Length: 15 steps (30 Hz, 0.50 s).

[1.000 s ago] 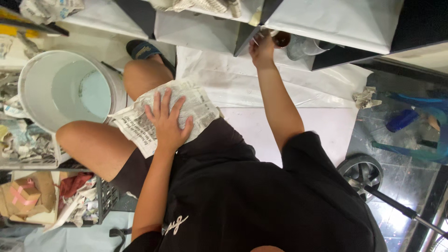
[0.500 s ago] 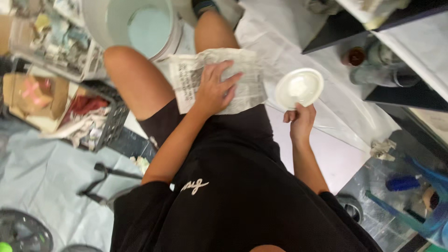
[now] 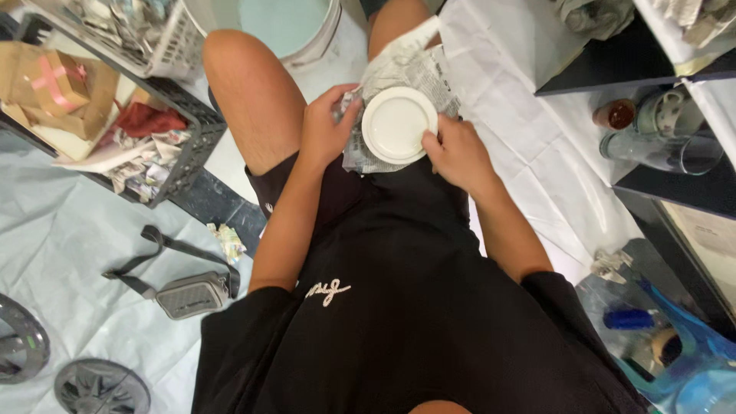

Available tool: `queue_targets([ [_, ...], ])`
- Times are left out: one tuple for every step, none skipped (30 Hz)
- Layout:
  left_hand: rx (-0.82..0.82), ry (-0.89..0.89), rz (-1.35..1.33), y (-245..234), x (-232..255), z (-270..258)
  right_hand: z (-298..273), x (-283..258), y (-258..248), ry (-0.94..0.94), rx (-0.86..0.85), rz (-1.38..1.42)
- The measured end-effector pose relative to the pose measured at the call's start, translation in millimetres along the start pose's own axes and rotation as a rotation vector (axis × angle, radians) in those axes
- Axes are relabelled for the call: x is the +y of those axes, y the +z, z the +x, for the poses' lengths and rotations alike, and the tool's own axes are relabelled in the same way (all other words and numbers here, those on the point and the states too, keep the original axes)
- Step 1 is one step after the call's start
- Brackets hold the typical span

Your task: The person sits on the floor and wraps small glass items, including jars and bowls, with newspaper. They fold the paper around each item and place the wrapped pieces into a white bucket.

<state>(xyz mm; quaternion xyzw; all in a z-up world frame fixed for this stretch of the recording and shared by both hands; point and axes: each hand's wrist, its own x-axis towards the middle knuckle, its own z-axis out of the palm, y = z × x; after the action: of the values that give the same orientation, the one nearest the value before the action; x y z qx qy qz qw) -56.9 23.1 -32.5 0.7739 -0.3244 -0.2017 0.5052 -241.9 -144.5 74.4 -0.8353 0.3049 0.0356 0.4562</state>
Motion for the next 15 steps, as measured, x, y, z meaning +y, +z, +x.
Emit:
queue_targets([
  [-0.013,0.035,0.086,-2.4,5.7,2.2,-1.3,-0.7,-3.7,0.007,-0.015,0.017],
  [-0.042,0.014,0.013,-5.1,12.6,5.0,-2.8,-1.8,-7.2,0.014,-0.031,0.034],
  [-0.068,-0.004,-0.062,-7.8,20.3,9.4,-3.3,-4.3,-10.6,0.019,-0.039,0.029],
  [-0.094,-0.021,-0.137,-10.0,28.1,14.6,-3.2,-6.6,-14.2,0.023,-0.048,0.024],
  [-0.17,0.008,-0.198,-11.1,34.9,20.2,-3.5,-7.8,-16.9,0.031,-0.059,0.02],
  [-0.245,0.037,-0.26,-10.8,40.8,26.2,-4.2,-8.4,-19.0,0.029,-0.074,0.01],
  [-0.321,0.064,-0.32,-10.7,45.2,31.6,-4.6,-8.7,-19.9,0.028,-0.09,0.002],
  [-0.378,0.082,-0.292,-10.3,48.5,36.7,-5.5,-8.6,-20.3,0.027,-0.107,-0.006],
  [-0.437,0.104,-0.262,-10.4,51.0,44.7,-4.7,-8.5,-20.7,0.037,-0.111,-0.015],
  [-0.496,0.126,-0.231,-10.8,52.9,51.3,-3.7,-8.2,-21.1,0.048,-0.115,-0.023],
  [-0.518,0.13,-0.198,-12.2,54.1,56.4,-2.9,-8.0,-21.7,0.056,-0.118,-0.034],
  [-0.54,0.133,-0.165,-14.0,54.8,61.9,-1.7,-7.5,-22.5,0.054,-0.106,-0.033],
  [-0.563,0.135,-0.131,-15.1,55.3,66.1,-1.2,-6.1,-24.1,0.052,-0.096,-0.031],
  [-0.578,0.168,-0.163,-15.6,55.7,70.1,0.1,-4.3,-25.8,0.05,-0.085,-0.029],
  [-0.592,0.197,-0.195,-16.5,55.5,72.8,1.2,-2.1,-26.5,0.043,-0.075,-0.044],
])
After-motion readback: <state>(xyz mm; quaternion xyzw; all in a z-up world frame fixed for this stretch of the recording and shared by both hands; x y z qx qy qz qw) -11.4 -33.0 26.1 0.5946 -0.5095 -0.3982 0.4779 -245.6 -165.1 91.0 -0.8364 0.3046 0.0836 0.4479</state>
